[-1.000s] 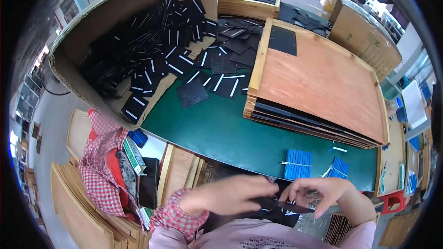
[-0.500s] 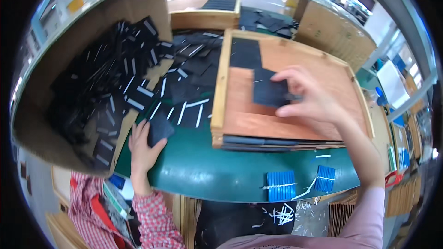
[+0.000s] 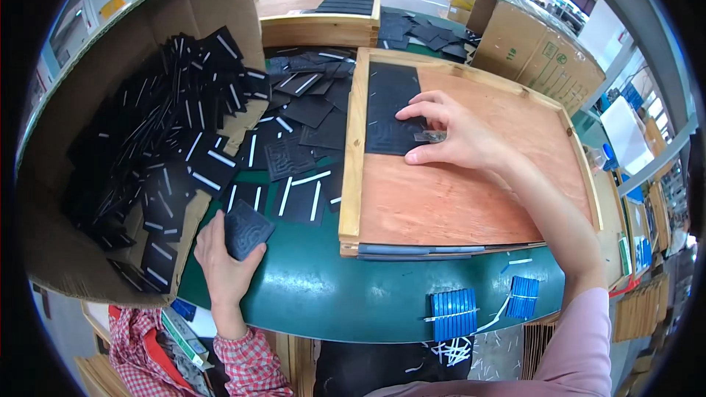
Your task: The person peels tape from blue strips using a blade, sticks them onto black backing plates by hand, and arranges the assembled plates on wooden trays.
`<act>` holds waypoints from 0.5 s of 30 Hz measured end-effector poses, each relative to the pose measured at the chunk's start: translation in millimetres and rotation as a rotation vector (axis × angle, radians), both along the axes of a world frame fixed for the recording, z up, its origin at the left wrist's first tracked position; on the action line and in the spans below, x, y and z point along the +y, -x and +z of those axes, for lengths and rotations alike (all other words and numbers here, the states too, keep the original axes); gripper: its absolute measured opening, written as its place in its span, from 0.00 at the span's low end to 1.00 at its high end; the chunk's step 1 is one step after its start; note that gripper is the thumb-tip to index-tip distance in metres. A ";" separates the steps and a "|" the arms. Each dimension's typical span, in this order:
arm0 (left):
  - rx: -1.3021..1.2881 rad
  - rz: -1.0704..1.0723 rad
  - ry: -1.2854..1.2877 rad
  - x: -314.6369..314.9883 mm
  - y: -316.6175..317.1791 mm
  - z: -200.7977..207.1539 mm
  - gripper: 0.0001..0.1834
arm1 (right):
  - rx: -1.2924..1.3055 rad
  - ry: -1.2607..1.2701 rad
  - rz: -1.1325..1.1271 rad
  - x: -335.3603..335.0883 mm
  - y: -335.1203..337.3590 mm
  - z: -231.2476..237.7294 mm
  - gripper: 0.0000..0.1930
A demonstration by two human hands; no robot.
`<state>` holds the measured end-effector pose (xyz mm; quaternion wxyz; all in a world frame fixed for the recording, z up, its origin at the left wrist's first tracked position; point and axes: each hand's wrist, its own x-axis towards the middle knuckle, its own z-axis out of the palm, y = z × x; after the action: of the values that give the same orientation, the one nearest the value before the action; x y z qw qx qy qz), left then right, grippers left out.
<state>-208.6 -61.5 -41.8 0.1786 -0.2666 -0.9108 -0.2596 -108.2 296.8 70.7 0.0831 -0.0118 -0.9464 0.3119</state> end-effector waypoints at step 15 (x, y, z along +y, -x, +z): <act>0.123 -0.387 -0.328 0.2 -121.6 59.1 0.53 | -0.041 0.163 0.102 -140.4 -115.9 33.7 0.22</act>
<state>-87.1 -61.3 17.3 0.2216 -0.4188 -0.7759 -0.4166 7.7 156.4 104.4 0.0466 0.0234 -0.9187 0.3914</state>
